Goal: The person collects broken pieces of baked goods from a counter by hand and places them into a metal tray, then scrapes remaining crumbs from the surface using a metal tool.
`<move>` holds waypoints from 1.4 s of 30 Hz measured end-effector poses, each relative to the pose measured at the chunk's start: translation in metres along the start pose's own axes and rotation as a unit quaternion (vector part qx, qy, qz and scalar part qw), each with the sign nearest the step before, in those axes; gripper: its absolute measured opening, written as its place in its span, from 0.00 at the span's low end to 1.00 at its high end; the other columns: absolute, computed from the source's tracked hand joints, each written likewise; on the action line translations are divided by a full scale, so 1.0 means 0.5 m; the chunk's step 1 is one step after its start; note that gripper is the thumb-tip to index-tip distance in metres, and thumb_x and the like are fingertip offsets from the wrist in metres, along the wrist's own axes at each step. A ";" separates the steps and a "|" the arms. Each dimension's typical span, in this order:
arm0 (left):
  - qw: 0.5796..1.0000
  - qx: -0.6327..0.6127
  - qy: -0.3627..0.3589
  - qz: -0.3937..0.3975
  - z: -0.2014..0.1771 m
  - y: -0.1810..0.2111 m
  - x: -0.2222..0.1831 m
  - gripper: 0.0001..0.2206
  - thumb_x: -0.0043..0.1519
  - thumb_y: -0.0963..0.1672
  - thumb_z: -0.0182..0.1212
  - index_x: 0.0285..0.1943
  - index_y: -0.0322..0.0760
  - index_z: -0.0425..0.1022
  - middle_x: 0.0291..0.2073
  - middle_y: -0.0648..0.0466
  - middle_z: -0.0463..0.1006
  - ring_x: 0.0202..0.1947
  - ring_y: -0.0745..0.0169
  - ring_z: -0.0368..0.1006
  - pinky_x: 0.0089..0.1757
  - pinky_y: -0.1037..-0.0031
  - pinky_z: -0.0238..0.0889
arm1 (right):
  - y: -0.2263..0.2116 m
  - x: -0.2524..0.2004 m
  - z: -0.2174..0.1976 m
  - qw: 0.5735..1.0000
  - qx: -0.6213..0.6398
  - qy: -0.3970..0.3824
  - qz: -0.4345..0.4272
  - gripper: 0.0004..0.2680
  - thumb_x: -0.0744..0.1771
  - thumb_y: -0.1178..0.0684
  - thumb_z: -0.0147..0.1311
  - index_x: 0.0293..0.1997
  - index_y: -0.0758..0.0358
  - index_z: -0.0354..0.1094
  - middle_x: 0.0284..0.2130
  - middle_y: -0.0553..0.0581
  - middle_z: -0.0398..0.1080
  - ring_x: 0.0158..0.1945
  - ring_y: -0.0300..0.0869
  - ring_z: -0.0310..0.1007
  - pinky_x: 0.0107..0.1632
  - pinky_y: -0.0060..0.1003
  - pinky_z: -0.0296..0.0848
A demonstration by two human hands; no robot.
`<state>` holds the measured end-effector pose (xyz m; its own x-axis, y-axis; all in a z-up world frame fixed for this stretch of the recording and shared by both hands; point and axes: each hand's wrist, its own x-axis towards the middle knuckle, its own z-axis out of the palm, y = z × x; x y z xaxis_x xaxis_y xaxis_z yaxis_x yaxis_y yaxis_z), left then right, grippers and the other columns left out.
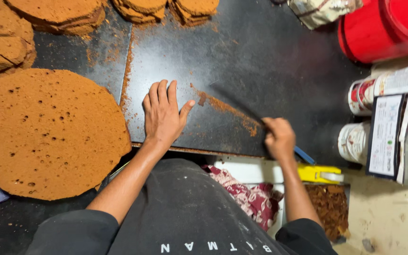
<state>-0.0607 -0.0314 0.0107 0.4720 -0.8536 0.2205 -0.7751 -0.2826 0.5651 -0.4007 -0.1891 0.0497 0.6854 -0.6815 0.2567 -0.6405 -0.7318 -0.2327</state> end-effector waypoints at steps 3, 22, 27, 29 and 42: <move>1.000 -0.002 0.023 0.020 0.000 -0.001 0.002 0.33 0.71 0.58 0.49 0.70 0.25 0.62 0.64 0.37 0.63 0.66 0.39 0.54 0.61 0.49 0.49 | 0.111 -0.072 -0.041 0.987 -0.068 0.078 0.121 0.09 0.66 0.65 0.54 0.51 0.67 0.74 0.40 0.66 0.73 0.44 0.60 0.75 0.48 0.50 0.73; 0.996 -0.042 0.077 0.013 0.009 -0.012 -0.008 0.30 0.72 0.57 0.51 0.67 0.26 0.66 0.63 0.39 0.65 0.66 0.40 0.57 0.60 0.50 0.51 | -0.332 0.010 0.100 0.995 0.036 -0.011 0.090 0.11 0.68 0.59 0.54 0.55 0.70 0.72 0.41 0.67 0.76 0.41 0.57 0.79 0.46 0.47 0.77; 0.995 -0.046 0.087 0.011 0.006 -0.018 -0.012 0.27 0.69 0.55 0.55 0.64 0.29 0.67 0.63 0.40 0.66 0.66 0.42 0.57 0.60 0.52 0.52 | -0.200 0.030 0.053 0.997 -0.014 0.030 0.069 0.10 0.68 0.56 0.56 0.53 0.68 0.74 0.46 0.67 0.77 0.48 0.57 0.79 0.52 0.45 0.76; 0.995 -0.028 0.088 0.024 0.009 -0.017 -0.007 0.26 0.68 0.54 0.60 0.61 0.28 0.70 0.61 0.38 0.66 0.64 0.41 0.58 0.58 0.52 0.52 | -0.165 0.037 0.054 0.996 -0.018 0.037 0.083 0.10 0.69 0.57 0.54 0.55 0.67 0.73 0.46 0.67 0.77 0.47 0.57 0.79 0.51 0.46 0.75; 0.982 -0.136 0.003 0.128 0.060 0.017 0.040 0.06 0.64 0.44 0.66 0.46 0.40 0.84 0.44 0.52 0.77 0.50 0.53 0.68 0.54 0.59 0.59 | -0.170 0.035 0.073 0.991 -0.055 0.088 0.088 0.09 0.69 0.59 0.54 0.55 0.60 0.72 0.33 0.60 0.71 0.37 0.55 0.73 0.40 0.49 0.71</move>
<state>-0.0704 -0.0639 -0.0042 0.2793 -0.8789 0.3868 -0.7284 0.0685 0.6817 -0.3215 -0.1389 0.0396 0.4948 -0.7800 0.3831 -0.7850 -0.5903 -0.1880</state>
